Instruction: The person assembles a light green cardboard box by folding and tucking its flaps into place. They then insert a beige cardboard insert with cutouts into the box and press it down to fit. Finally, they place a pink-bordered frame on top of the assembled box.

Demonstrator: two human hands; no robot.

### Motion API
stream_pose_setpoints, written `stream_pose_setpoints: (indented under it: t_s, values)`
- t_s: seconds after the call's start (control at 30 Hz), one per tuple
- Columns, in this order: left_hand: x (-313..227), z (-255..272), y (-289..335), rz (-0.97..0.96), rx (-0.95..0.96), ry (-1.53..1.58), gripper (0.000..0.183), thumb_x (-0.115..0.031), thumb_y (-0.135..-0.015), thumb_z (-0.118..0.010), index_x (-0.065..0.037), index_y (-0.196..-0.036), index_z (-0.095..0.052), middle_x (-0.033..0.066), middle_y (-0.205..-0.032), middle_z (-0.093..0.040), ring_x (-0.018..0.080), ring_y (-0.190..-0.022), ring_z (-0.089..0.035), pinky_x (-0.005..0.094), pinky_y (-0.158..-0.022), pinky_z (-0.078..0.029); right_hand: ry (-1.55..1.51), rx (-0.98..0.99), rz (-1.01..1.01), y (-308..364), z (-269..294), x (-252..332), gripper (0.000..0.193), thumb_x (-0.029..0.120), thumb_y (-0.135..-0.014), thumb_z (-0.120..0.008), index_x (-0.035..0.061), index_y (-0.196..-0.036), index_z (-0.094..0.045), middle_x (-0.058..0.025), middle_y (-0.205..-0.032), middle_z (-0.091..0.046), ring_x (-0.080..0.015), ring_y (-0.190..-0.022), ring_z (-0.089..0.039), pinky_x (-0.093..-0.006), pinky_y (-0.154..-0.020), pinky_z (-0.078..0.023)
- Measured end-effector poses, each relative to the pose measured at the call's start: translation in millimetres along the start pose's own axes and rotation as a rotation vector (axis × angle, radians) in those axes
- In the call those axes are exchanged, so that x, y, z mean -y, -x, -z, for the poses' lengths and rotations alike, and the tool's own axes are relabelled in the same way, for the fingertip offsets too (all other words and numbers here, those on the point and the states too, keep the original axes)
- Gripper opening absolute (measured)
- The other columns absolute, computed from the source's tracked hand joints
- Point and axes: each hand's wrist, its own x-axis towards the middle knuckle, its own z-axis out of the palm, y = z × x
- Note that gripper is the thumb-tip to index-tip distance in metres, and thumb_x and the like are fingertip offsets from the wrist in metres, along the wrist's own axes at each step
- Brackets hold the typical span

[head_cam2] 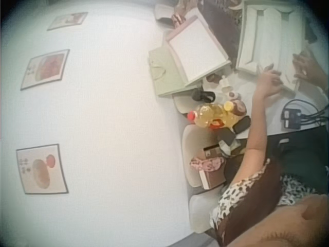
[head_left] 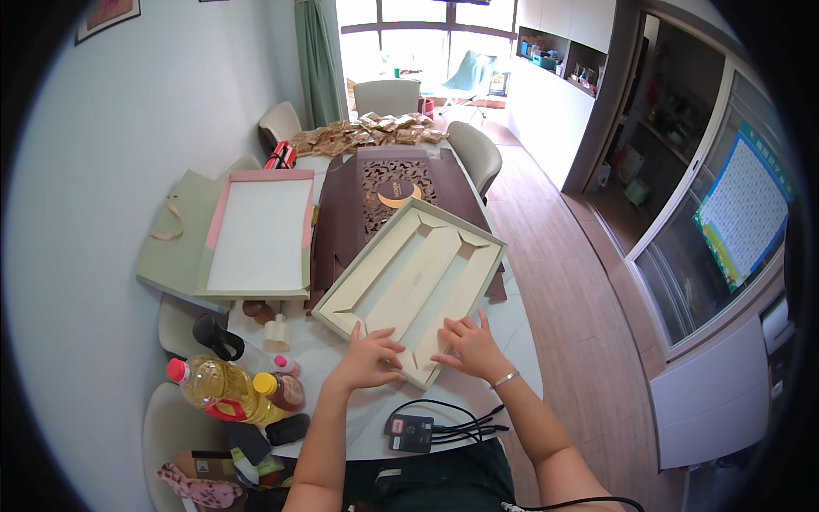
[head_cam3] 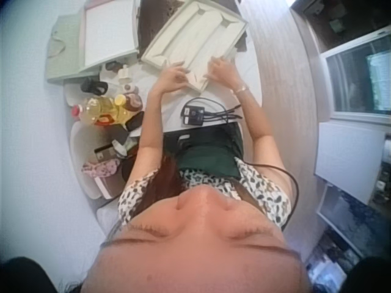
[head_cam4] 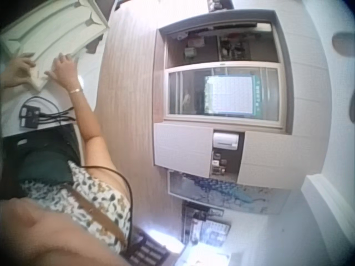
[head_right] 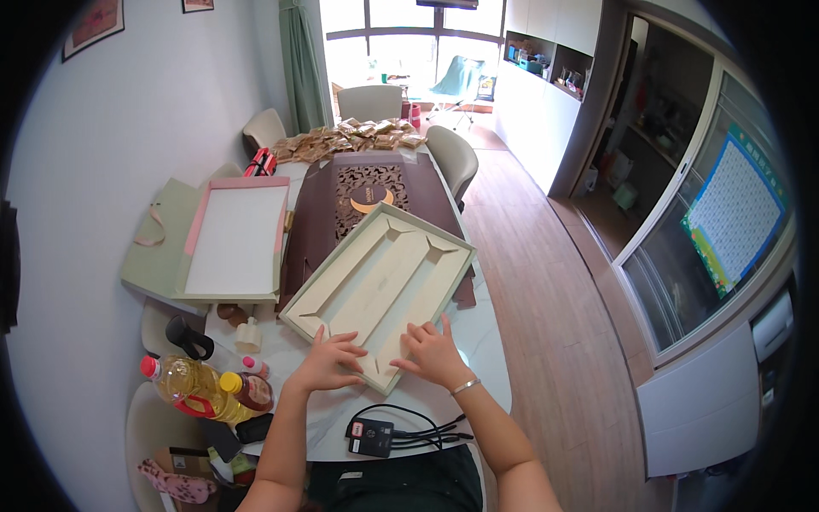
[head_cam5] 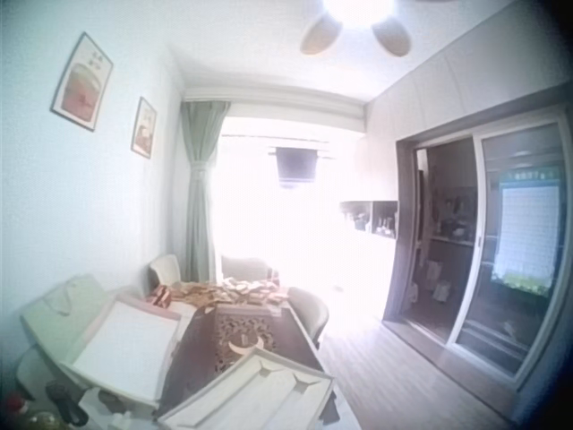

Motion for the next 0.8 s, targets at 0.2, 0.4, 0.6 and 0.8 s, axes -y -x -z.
stream_pose_setpoints:
  t_s: [0.2, 0.4, 0.6, 0.8]
  values:
    - [-1.1, -6.2, -5.1, 0.186, -0.361, -0.016, 0.055, -0.050, -0.073, -0.075, -0.014, -0.115, -0.066, 0.0141, -0.135, -0.052, 0.0304, -0.136, -0.038, 0.0694, -0.108, -0.008, -0.309, -0.126, -0.009, -19.8, 8.2, -32.3, 0.044, 0.043, -0.086, -0.066, 0.0070, -0.111, -0.062, -0.0149, -0.124, -0.059, -0.0320, -0.118, -0.053, -0.0558, -0.107, -0.031]
    - [-30.2, -33.6, -15.8, 0.227, -0.242, -0.370, 0.103, -0.073, -0.068, -0.065, -0.016, -0.149, -0.035, 0.0232, -0.155, -0.021, 0.0412, -0.146, -0.011, 0.0730, -0.105, 0.000, 0.137, -0.001, -0.587, -58.4, -2.4, -91.4, 0.081, 0.053, -0.090, -0.054, -0.0037, -0.144, -0.033, -0.0228, -0.153, -0.027, -0.0347, -0.145, -0.021, -0.0697, -0.109, -0.011]
    - [-30.7, -34.4, -25.2, 0.343, -0.023, -0.373, 0.117, -0.079, -0.059, -0.066, -0.019, -0.152, -0.028, 0.0230, -0.159, -0.007, 0.0444, -0.146, 0.004, 0.0776, -0.100, 0.005, 0.184, 0.267, -0.671, -67.1, -14.9, -99.8, 0.096, 0.067, -0.087, -0.042, -0.0034, -0.149, -0.024, -0.0226, -0.157, -0.019, -0.0327, -0.148, -0.003, -0.0704, -0.108, 0.005]
    - [-32.4, -30.8, -35.0, 0.394, 0.074, -0.407, 0.119, -0.079, -0.056, -0.068, -0.020, -0.152, -0.028, 0.0222, -0.159, -0.006, 0.0457, -0.146, 0.005, 0.0781, -0.100, 0.007, 0.292, 0.480, -0.695, -85.2, -5.2, -95.5, 0.096, 0.067, -0.083, -0.048, -0.0018, -0.147, -0.030, -0.0204, -0.156, -0.024, -0.0312, -0.148, -0.010, -0.0702, -0.109, 0.000]
